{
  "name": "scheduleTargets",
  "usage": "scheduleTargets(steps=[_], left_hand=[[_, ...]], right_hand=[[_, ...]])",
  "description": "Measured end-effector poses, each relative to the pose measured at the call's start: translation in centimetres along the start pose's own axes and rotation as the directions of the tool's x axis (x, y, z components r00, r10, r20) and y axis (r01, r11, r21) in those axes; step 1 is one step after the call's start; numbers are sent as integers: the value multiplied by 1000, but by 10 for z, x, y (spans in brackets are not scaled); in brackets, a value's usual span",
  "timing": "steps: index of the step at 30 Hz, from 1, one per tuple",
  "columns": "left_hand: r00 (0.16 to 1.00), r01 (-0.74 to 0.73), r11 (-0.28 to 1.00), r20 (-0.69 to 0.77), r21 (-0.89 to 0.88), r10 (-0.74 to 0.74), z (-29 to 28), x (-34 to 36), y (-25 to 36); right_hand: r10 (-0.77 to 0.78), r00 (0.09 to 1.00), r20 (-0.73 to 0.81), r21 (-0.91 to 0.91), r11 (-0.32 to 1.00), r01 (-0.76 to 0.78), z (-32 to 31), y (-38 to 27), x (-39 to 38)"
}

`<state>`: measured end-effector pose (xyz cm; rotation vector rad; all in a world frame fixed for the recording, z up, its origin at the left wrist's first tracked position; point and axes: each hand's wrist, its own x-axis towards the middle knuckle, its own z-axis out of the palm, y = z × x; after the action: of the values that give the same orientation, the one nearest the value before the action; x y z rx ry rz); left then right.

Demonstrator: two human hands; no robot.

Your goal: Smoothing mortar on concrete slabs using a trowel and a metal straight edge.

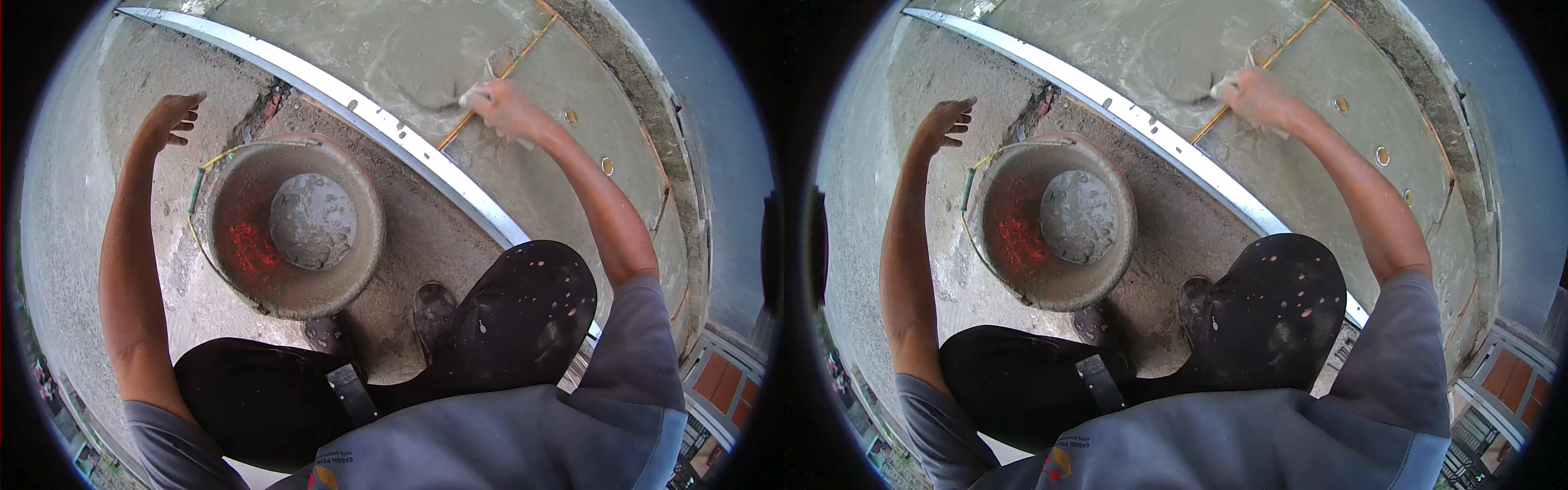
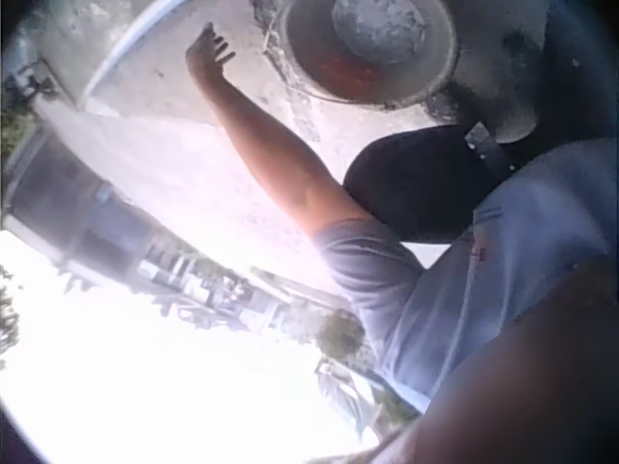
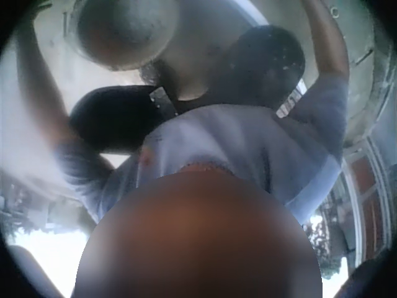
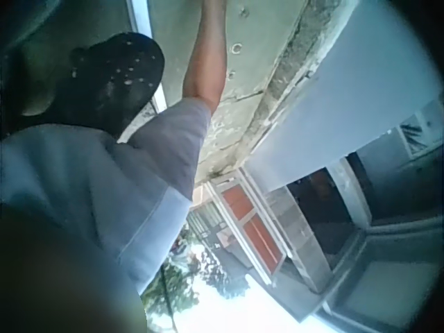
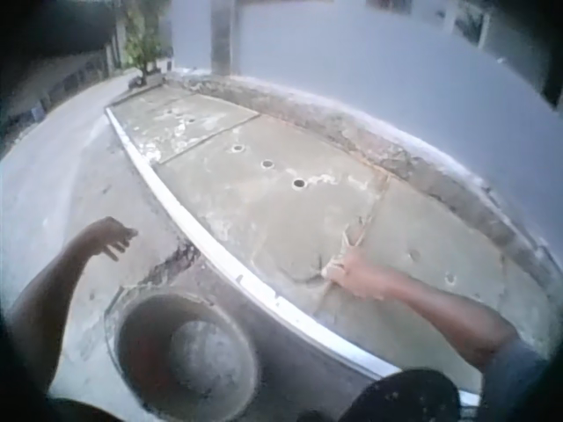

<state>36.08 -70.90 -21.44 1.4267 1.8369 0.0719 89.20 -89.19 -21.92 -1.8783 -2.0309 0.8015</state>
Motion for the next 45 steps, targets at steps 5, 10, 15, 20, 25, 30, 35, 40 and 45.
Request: scheduleTargets(steps=[5,10,15,20,25,30,35,40,45], left_hand=[[999,-31,1000,31,-3,31,2,3,2],[999,-30,1000,26,6,30,1,2,7],[1000,-26,999,7,30,26,4,4,4],[997,-70,997,20,33,69,7,6,8],[999,-54,997,0,46,54,8,8,6],[1000,-28,998,13,61,28,7,10,2],[999,-50,998,18,49,49,4,14,-2],[998,-49,997,28,57,47,7,12,5],[998,-43,997,41,58,41,6,13,0]], right_hand=[[256,965,54,-73,965,-252,4,5,14],[-135,991,8,-229,964,133,8,28,4],[17,997,-71,-355,934,-42,2,2,-9],[42,994,-104,-349,934,-76,-3,4,-17],[-93,993,-78,-426,903,51,6,8,-23],[-83,995,-55,-415,908,53,6,-7,-31],[-93,995,-45,-425,903,65,12,4,-31],[-81,985,-150,-316,948,30,9,13,-31],[-56,994,-97,-260,965,29,12,8,-32]])
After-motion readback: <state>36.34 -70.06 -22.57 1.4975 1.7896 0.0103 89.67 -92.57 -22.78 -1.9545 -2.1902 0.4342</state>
